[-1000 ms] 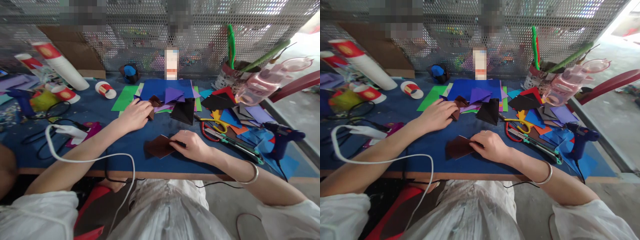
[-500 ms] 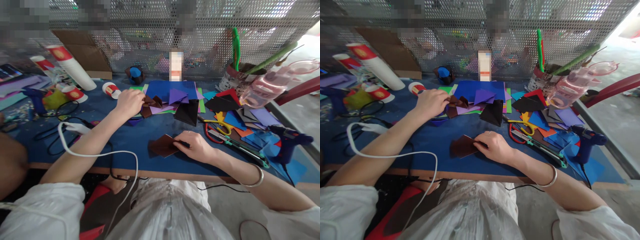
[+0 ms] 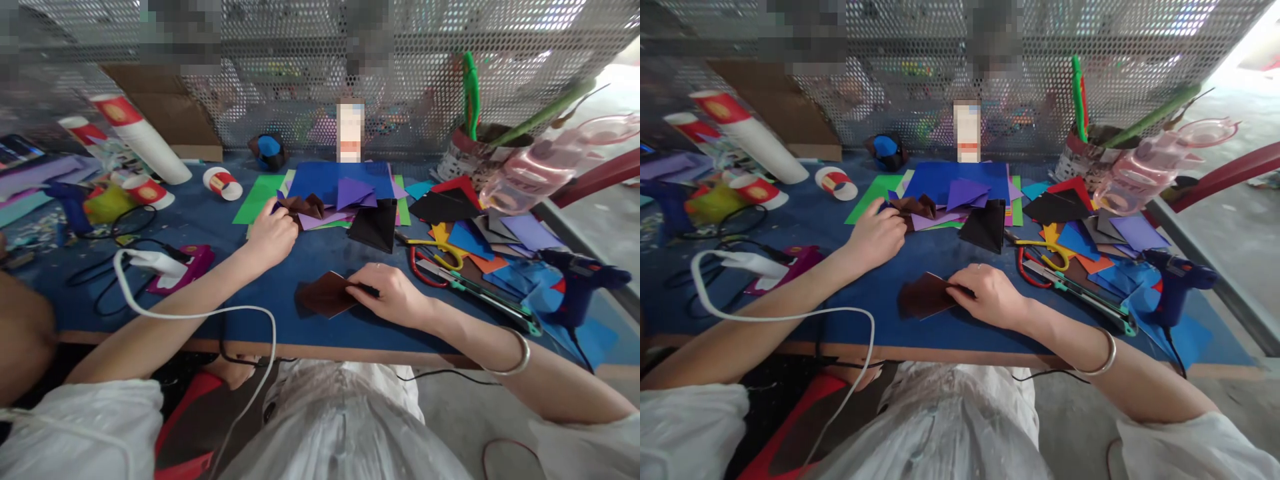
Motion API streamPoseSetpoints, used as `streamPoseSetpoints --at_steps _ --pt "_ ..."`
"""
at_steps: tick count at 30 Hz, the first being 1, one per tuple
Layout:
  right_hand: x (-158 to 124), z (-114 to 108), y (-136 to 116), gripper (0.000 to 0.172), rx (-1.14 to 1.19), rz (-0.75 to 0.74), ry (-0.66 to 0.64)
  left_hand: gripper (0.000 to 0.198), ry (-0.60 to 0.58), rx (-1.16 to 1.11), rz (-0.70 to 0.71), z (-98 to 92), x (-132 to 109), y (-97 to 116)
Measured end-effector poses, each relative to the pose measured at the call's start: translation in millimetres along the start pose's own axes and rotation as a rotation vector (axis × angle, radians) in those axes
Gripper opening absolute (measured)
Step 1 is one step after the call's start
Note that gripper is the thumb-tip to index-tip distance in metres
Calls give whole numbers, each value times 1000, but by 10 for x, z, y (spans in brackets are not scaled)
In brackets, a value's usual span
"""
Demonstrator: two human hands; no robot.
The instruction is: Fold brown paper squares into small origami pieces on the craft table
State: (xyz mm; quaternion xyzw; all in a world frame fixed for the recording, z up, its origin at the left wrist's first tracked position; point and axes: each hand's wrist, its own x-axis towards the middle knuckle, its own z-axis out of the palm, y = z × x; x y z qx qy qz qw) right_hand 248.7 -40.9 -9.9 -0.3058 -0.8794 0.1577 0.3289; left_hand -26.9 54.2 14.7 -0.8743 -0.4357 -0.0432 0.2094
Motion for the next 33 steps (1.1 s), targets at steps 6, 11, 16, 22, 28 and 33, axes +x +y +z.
streamPoseSetpoints --at_steps 6,11,16,22,28,33 --pt "8 -7 5 13 -1 -6 8 38 102 -70 -25 -317 -78 16" --pt "16 -59 31 16 -3 24 -1 31 196 -453 -236 -660 -125 -76" --pt "38 -91 113 12 -24 158 -67 25 58 -827 -275 -560 -110 -84" --pt "60 -112 158 14 7 144 -46 30 -106 -859 -248 -252 -83 18" --pt "67 -121 146 16 -20 132 35 38 118 -709 -295 -323 -78 208" --pt "65 -99 165 15 -42 179 61 31 321 -767 130 -463 -268 491"
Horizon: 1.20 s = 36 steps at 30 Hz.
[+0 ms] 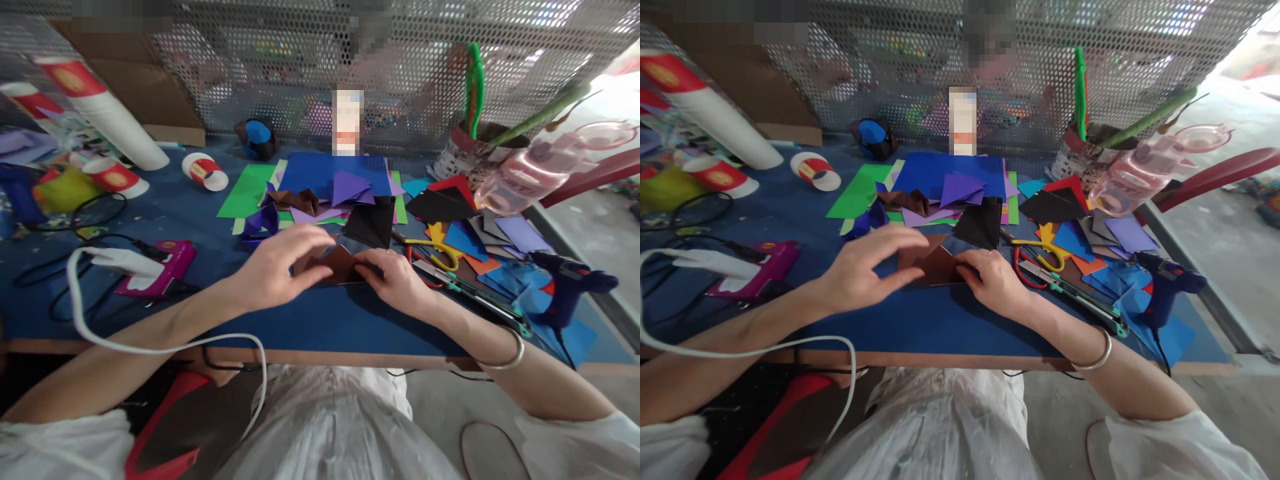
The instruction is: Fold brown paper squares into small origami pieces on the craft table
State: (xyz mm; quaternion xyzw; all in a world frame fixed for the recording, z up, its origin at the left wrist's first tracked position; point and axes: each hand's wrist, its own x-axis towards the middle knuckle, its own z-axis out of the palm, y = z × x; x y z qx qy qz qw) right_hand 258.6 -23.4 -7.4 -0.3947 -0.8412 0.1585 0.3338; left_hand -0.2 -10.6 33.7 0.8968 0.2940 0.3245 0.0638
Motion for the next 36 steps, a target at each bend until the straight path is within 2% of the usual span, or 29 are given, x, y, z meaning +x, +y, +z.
streamPoseSetpoints --at_steps 2,3,5,7,9,11,13,15,17,19,24,27,29,31,36 --pt "-3 5 0 15 -7 17 -9 33 -93 -16 76 94 -84 34" --pt "-4 6 -3 16 -15 24 -8 27 -121 -11 90 143 -118 29" --pt "-7 3 -12 20 -29 48 0 16 -150 -18 75 218 -162 3" --pt "-7 -7 -32 27 -28 89 -2 14 -152 -61 30 242 -171 -7" --pt "-5 -21 -65 31 -17 133 2 25 -147 -119 21 223 -162 21" --pt "-4 -36 -109 27 -8 155 26 45 -132 -142 84 194 -152 73" --pt "-8 -52 -153 20 15 138 62 43 -90 -83 203 183 -155 114" --pt "-17 -73 -185 19 60 83 67 23 -19 24 331 192 -174 122" --pt "-27 -100 -201 27 94 -5 29 22 47 91 391 206 -208 100" --pt "-31 -129 -200 33 42 -92 21 25 75 97 367 207 -246 70" --pt "-46 -158 -169 41 -375 -245 150 26 82 74 221 165 -266 49" --pt "-75 -151 -153 25 -469 -424 116 27 99 41 190 171 -231 42" --pt "-89 -146 -154 16 -479 -533 79 27 77 54 191 190 -212 25" --pt "-92 -141 -162 19 -485 -606 58 27 32 91 196 212 -208 4" --pt "-88 -89 -186 25 -454 -608 -47 25 -65 148 269 238 -239 -13"
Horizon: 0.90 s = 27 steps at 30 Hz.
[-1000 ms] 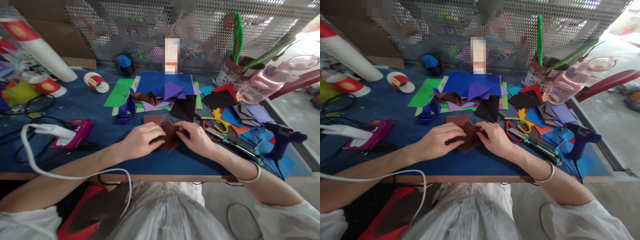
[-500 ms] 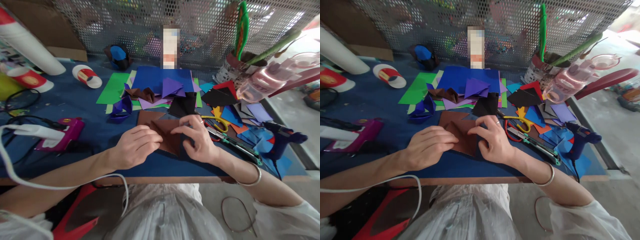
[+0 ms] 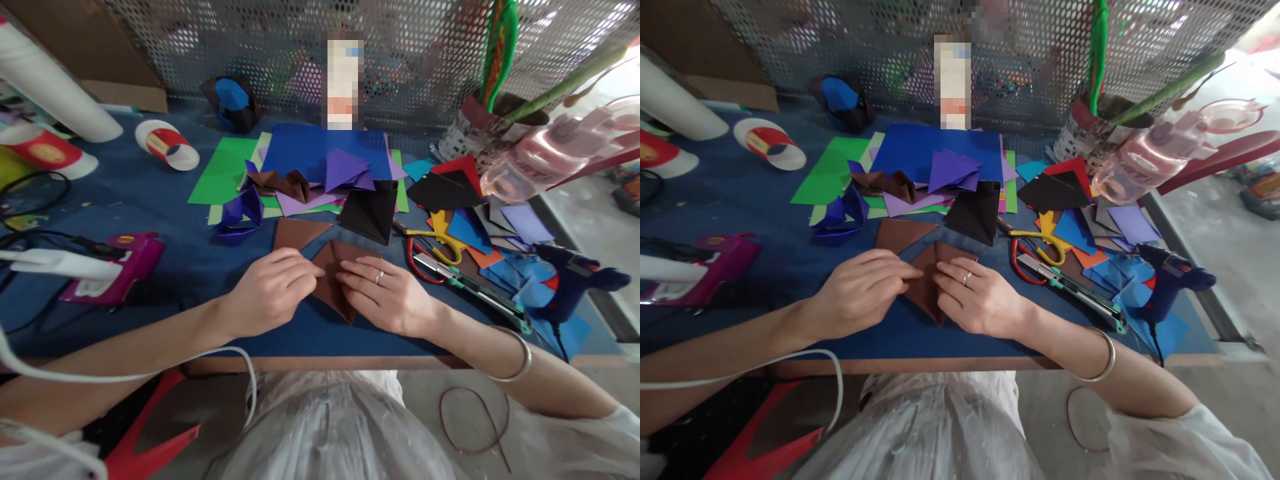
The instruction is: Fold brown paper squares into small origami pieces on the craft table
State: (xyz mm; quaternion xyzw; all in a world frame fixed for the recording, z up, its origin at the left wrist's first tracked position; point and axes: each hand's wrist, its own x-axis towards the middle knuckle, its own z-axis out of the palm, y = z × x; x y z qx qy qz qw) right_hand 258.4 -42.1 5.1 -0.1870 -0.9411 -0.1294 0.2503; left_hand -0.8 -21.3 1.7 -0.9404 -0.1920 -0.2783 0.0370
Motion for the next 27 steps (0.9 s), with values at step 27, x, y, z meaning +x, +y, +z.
streamPoseSetpoints --at_steps 27 --pt "-53 32 -148 31 144 144 -45 23 36 -72 -27 25 -67 167"
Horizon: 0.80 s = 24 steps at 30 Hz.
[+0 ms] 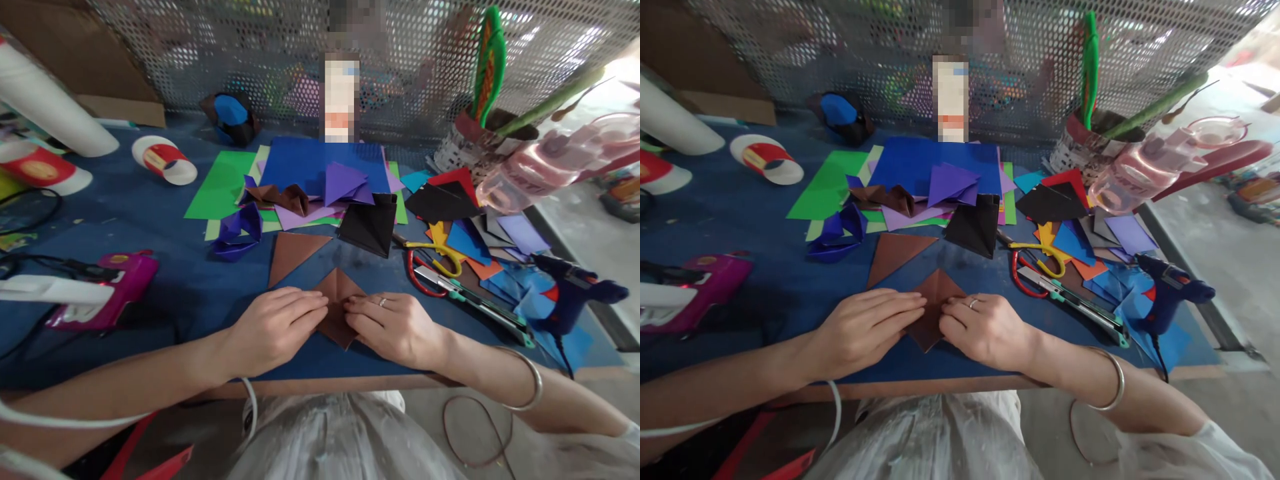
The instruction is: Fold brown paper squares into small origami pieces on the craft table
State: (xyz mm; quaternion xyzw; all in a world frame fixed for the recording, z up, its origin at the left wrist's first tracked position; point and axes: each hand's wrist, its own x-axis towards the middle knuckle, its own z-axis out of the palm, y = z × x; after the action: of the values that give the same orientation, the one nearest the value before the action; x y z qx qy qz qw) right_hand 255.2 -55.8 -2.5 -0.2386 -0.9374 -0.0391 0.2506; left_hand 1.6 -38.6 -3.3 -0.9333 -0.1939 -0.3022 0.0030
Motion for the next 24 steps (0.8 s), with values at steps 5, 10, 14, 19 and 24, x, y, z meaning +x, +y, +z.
streamPoseSetpoints --at_steps 5,10,14,19,24 --pt "-9 -41 -4 35 35 139 22 9 78 -17 -53 3 -53 24" --pt "45 -42 -20 39 114 391 49 17 130 -55 -150 43 -87 58" --pt "96 -3 -8 36 152 591 -18 16 107 -8 -161 49 -60 66" --pt "143 51 9 27 140 697 -139 9 15 76 -176 43 -11 55" --pt "168 69 28 28 93 726 -184 15 3 71 -160 52 -40 31"
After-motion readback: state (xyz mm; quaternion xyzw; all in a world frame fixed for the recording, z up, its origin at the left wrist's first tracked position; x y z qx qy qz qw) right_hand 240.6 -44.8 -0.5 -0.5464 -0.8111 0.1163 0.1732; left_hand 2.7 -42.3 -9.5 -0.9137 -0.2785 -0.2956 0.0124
